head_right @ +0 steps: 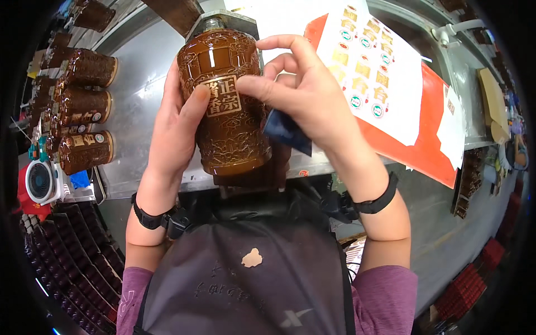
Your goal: Manually applying decorative labels and neck seals to brown liquor bottles on a factory assembly line.
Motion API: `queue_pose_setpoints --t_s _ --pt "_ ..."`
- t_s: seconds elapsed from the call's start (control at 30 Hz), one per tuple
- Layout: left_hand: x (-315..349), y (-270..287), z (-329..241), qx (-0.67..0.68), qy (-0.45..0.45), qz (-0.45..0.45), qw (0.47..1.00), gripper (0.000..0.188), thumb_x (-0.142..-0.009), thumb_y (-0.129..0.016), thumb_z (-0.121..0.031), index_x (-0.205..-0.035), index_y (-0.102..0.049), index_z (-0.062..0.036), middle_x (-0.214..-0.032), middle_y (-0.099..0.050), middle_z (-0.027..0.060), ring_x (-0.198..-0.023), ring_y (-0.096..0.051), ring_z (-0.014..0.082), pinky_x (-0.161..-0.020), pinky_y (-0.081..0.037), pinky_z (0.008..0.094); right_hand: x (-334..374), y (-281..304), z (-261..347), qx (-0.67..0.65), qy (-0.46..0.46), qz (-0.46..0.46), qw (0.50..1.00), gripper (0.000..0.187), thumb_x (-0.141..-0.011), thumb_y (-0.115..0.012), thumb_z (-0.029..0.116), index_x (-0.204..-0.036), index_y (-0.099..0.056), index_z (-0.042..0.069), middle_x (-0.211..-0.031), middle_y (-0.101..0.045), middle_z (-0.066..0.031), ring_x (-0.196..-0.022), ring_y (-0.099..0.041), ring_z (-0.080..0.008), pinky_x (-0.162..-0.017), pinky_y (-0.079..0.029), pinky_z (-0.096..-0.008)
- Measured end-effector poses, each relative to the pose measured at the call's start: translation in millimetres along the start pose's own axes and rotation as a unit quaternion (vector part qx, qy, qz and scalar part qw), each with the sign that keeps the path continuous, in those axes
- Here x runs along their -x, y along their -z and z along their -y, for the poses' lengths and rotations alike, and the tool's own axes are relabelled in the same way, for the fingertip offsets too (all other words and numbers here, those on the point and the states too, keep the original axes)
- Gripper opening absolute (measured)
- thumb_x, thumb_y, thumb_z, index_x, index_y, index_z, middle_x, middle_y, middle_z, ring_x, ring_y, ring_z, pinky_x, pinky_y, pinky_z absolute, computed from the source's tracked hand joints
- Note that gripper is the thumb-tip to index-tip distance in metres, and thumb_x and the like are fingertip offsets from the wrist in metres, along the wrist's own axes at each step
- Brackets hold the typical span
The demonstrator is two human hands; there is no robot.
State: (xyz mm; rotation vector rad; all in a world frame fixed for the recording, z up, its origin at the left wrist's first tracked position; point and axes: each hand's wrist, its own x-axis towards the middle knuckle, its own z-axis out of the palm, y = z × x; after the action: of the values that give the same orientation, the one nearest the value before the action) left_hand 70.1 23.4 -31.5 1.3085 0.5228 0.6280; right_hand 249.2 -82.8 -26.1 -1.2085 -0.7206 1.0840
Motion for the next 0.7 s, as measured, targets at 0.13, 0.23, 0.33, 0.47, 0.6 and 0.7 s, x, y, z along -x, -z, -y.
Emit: queue_pose_setpoints --t_s 0.13,0.23,0.33,0.47,0.6,0.7 --pt "6 0 -1 -0.024 0.009 0.008 1.000 0.097 -0.091 -0.071 -0.015 -0.154 0.000 0.0052 -0.144 -0.045 0.0179 -0.129 -0.049 0.0227 -0.109 -0.040 0.0361 -20 31 19 0.078 -0.120 -0.064 0.988 0.041 -0.101 -0.058 0.043 -0.112 -0.069 0.006 -0.088 -0.064 0.0003 -0.074 -0.058 -0.0036 -0.065 -0.047 -0.0184" --pt "8 -2 -1 -0.024 0.013 0.006 1.000 0.103 -0.089 -0.073 -0.012 -0.155 0.005 0.0042 -0.145 -0.043 0.0178 -0.129 -0.050 0.0226 -0.109 -0.040 0.0367 -25 43 36 0.014 -0.131 -0.011 0.991 0.034 -0.099 -0.063 0.033 -0.116 -0.066 0.003 -0.092 -0.064 -0.0012 -0.080 -0.061 -0.0055 -0.071 -0.049 -0.0191" --pt "8 -4 -1 -0.006 0.018 0.008 1.000 0.106 -0.087 -0.073 -0.010 -0.154 0.007 0.0032 -0.145 -0.043 0.0177 -0.128 -0.050 0.0225 -0.108 -0.041 0.0369 -16 30 45 0.094 -0.004 0.005 0.996 0.030 -0.092 -0.069 0.014 -0.118 -0.063 0.001 -0.096 -0.065 -0.0026 -0.084 -0.063 -0.0072 -0.076 -0.051 -0.0209" --pt "8 -5 1 -0.007 0.009 0.005 1.000 0.106 -0.087 -0.072 -0.009 -0.154 0.008 0.0028 -0.144 -0.044 0.0179 -0.128 -0.051 0.0227 -0.108 -0.041 0.0364 0 3 60 0.164 -0.006 0.105 0.981 0.034 -0.080 -0.071 -0.004 -0.112 -0.063 0.001 -0.100 -0.064 -0.0006 -0.090 -0.061 -0.0058 -0.080 -0.051 -0.0220" --pt "8 -6 3 -0.027 -0.015 -0.001 1.000 0.106 -0.087 -0.073 -0.010 -0.154 0.007 0.0032 -0.144 -0.045 0.0183 -0.128 -0.051 0.0229 -0.108 -0.041 0.0366 -10 -5 75 0.355 0.021 0.034 0.934 0.028 -0.081 -0.073 -0.003 -0.108 -0.070 0.001 -0.097 -0.067 -0.0003 -0.087 -0.060 -0.0044 -0.072 -0.049 -0.0198" --pt "10 -4 4 -0.036 -0.017 -0.002 0.999 0.107 -0.086 -0.075 -0.012 -0.154 0.006 0.0038 -0.144 -0.045 0.0191 -0.129 -0.050 0.0232 -0.108 -0.041 0.0365 -5 -13 72 0.393 0.153 0.068 0.904 0.030 -0.080 -0.070 -0.007 -0.107 -0.073 0.004 -0.095 -0.069 -0.0023 -0.086 -0.061 -0.0056 -0.067 -0.047 -0.0194"
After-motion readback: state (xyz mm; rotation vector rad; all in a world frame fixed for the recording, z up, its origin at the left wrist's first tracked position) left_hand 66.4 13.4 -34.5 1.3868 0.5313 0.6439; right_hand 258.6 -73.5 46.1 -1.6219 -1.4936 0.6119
